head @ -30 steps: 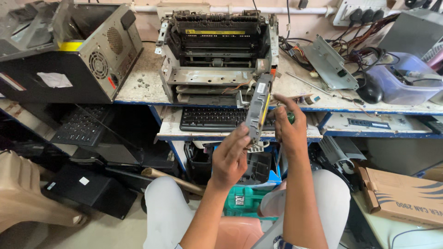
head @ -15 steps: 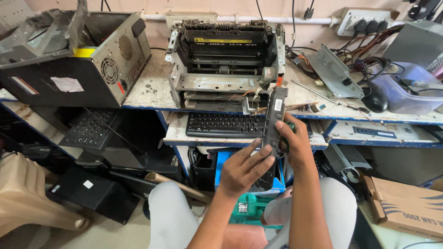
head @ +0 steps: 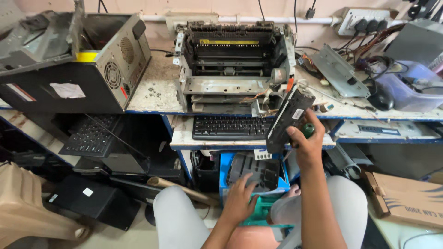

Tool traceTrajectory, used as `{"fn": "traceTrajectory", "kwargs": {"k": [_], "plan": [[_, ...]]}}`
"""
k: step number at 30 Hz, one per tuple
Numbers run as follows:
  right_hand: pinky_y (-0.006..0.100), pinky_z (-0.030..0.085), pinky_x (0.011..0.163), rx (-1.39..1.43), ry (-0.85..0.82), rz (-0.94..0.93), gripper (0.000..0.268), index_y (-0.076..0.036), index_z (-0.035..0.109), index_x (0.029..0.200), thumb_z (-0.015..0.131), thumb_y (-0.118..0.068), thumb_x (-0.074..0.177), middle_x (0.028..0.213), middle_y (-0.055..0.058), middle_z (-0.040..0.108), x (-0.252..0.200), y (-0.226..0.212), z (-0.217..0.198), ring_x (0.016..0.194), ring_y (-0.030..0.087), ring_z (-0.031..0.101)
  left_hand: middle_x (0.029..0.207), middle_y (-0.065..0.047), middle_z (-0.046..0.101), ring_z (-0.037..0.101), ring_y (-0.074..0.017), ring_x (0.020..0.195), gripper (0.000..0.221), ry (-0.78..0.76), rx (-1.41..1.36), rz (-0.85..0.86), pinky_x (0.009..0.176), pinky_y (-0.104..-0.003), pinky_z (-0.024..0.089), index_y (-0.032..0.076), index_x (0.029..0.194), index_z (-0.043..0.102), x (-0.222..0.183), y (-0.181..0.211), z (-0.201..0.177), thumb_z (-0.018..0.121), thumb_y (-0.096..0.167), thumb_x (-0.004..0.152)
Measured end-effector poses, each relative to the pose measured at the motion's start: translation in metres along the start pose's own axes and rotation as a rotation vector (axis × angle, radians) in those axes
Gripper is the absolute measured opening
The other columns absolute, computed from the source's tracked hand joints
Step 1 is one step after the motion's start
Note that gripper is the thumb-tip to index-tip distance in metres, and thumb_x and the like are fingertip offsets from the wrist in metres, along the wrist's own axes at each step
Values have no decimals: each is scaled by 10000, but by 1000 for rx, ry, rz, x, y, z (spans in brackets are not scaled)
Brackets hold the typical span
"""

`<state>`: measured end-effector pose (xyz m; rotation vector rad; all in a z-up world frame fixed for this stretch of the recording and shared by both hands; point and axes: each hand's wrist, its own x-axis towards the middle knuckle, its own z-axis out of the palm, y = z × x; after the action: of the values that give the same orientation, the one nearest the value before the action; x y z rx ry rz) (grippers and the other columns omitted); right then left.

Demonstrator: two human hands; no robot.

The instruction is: The person installs a toner cartridge into a disassembled printer and uses a screwdriver to tighten screws on the internal mechanism.

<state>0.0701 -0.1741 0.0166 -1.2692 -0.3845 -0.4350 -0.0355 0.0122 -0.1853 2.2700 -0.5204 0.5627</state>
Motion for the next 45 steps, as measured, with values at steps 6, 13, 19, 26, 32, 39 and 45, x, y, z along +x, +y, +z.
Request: {"fn": "traceTrajectory", "kwargs": {"k": [6,13,19,26,32,39,45], "plan": [[252,536,867,-253,-83,-185,855,29,555,1447,922,-242,724,1221,66,630,-3,3,22,991,129,610,1524,-165,461,453,-423,1379,512,-448,123,-334,1026,-560,442,104,1328,593,-53,-90,97,699,194,834],[289,545,825,-617,-324,-513,778,-39,634,1380,867,-270,674,1190,116,696,-13,-55,82,1000,210,684,1485,-185,499,445,-422,1392,663,-897,221,-523,1092,-582,413,124,1409,546,-74,-119,121,681,501,879],[368,611,921,-791,-446,-806,752,-149,618,1441,865,-297,746,1295,109,675,7,-96,121,1112,259,728,1369,-173,608,541,-393,1321,583,-861,159,-519,1070,-536,457,120,1307,641,-75,-117,120,697,498,868],[368,606,745,-1057,-497,-951,754,-281,572,1498,843,-302,795,1396,83,632,77,-117,160,1063,258,741,1386,-182,605,553,-386,1314,599,-886,161,-530,1083,-511,452,126,1345,613,-74,-114,115,694,496,881],[438,583,887,-1133,-457,-942,617,-296,665,1400,843,-304,810,1405,143,644,110,-93,160,1102,347,707,1386,-205,602,551,-406,1311,593,-858,127,-524,1085,-525,438,128,1374,609,-78,-111,110,681,479,902],[465,548,863,-1298,-544,-728,516,-311,784,1209,772,-306,693,1293,133,696,113,-68,170,1053,363,693,1395,-187,607,552,-404,1309,592,-760,21,-486,1084,-531,435,151,1370,617,-85,-111,105,693,433,855],[474,546,895,-1339,-666,-550,457,-348,790,1173,729,-348,720,1117,54,766,107,-69,177,975,343,692,1416,-196,594,535,-401,1336,572,-806,47,-539,1108,-528,416,153,1365,631,-85,-110,100,700,452,882]]}}
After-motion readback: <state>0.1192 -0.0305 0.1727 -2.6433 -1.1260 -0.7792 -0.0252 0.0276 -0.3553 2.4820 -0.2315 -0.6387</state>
